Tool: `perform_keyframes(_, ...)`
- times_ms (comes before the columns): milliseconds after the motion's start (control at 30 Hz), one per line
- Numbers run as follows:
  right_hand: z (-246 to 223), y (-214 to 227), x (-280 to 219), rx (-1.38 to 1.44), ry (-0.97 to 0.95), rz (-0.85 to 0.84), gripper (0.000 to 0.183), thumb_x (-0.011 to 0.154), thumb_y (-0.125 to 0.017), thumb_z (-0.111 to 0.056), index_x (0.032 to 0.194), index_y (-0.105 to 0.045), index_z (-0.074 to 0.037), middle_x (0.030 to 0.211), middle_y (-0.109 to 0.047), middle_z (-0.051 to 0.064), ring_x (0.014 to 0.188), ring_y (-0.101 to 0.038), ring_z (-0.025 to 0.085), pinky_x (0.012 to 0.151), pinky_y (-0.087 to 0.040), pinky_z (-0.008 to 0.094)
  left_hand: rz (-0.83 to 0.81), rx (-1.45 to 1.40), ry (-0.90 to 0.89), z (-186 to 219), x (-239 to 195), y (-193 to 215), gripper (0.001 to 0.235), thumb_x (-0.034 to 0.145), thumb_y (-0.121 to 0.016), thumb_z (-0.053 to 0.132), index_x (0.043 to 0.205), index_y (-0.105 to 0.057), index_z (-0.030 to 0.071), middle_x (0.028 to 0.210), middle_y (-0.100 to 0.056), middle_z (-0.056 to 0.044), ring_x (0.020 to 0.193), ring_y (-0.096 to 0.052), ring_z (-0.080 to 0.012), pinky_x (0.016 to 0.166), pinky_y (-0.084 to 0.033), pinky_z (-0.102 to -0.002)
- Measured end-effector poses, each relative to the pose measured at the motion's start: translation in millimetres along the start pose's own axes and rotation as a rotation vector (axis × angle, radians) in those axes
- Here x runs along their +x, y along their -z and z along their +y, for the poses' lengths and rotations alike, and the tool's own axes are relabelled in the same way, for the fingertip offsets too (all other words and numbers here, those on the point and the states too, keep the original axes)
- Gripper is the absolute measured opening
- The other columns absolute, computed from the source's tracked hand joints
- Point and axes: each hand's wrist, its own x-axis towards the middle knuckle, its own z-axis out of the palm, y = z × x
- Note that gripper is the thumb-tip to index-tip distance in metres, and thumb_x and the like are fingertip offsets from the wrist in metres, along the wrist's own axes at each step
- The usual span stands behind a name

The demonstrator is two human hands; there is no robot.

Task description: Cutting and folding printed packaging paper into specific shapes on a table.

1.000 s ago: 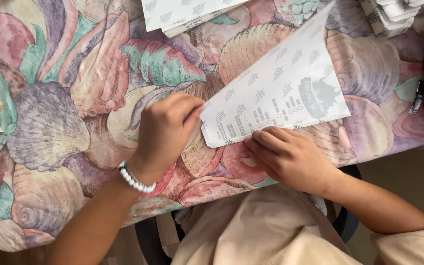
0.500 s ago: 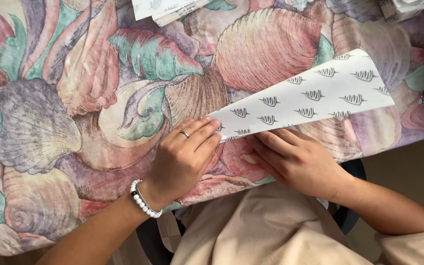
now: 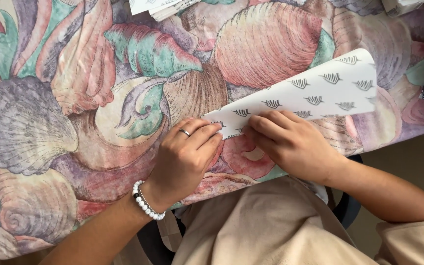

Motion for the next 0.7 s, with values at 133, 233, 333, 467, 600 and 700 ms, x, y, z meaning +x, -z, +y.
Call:
perform_keyframes(133, 7, 4, 1, -0.001, -0.009, -0.050, 0.016, 0.100, -0.061, 0.000, 0.088, -0.072, 0.002, 0.091, -0.066, 0.015, 0.083, -0.068, 0.031, 0.071, -0.055, 0.038, -0.010, 0.073, -0.025, 3, 2, 1, 0.009, 0.100, -0.065, 0.012, 0.100, -0.073, 0.007, 0.101, -0.070, -0.011, 0.098, -0.070, -0.0283, 0.093, -0.055, -0.043)
perform_keyframes(233, 14, 12, -5, -0.021, -0.018, -0.069, 0.016, 0.100, -0.060, 0.002, 0.091, -0.072, 0.002, 0.093, -0.066, 0.015, 0.085, -0.068, 0.032, 0.073, -0.056, 0.038, -0.026, 0.107, -0.042, 4, 0, 0, 0.009, 0.099, -0.065, 0.012, 0.101, -0.072, 0.007, 0.100, -0.070, -0.010, 0.097, -0.069, -0.0277, 0.092, -0.055, -0.044)
perform_keyframes(333, 21, 14, -17, -0.024, -0.014, -0.087, 0.015, 0.100, -0.058, 0.002, 0.093, -0.071, 0.003, 0.096, -0.066, 0.014, 0.087, -0.068, 0.031, 0.074, -0.056, 0.038, -0.029, 0.145, -0.061, 4, 2, 0, 0.007, 0.100, -0.065, 0.010, 0.100, -0.072, 0.008, 0.096, -0.069, -0.009, 0.095, -0.069, -0.0261, 0.092, -0.055, -0.043)
perform_keyframes(467, 28, 20, -23, -0.028, -0.017, -0.108, 0.015, 0.100, -0.056, 0.004, 0.096, -0.071, 0.003, 0.097, -0.066, 0.014, 0.088, -0.068, 0.031, 0.076, -0.056, 0.039, -0.044, 0.133, -0.062, 4, 2, 1, 0.007, 0.100, -0.065, 0.010, 0.099, -0.072, 0.007, 0.096, -0.068, -0.009, 0.094, -0.069, -0.0256, 0.091, -0.055, -0.044)
perform_keyframes(600, 44, 30, -42, -0.037, -0.003, -0.199, 0.016, 0.100, -0.056, 0.003, 0.109, -0.070, 0.002, 0.108, -0.064, 0.014, 0.094, -0.066, 0.030, 0.086, -0.057, 0.040, -0.081, 0.130, -0.046, 12, 6, 10, 0.013, 0.098, -0.061, 0.000, 0.103, -0.072, 0.003, 0.097, -0.065, -0.011, 0.091, -0.064, -0.0283, 0.090, -0.055, -0.045)
perform_keyframes(700, 54, 35, -54, -0.052, 0.015, -0.297, 0.025, 0.099, -0.056, 0.006, 0.120, -0.069, 0.002, 0.118, -0.062, 0.012, 0.093, -0.061, 0.026, 0.087, -0.056, 0.040, -0.141, 0.104, -0.012, 14, 10, 16, 0.018, 0.095, -0.059, -0.007, 0.104, -0.073, 0.000, 0.097, -0.065, -0.012, 0.085, -0.060, -0.0299, 0.088, -0.056, -0.046)
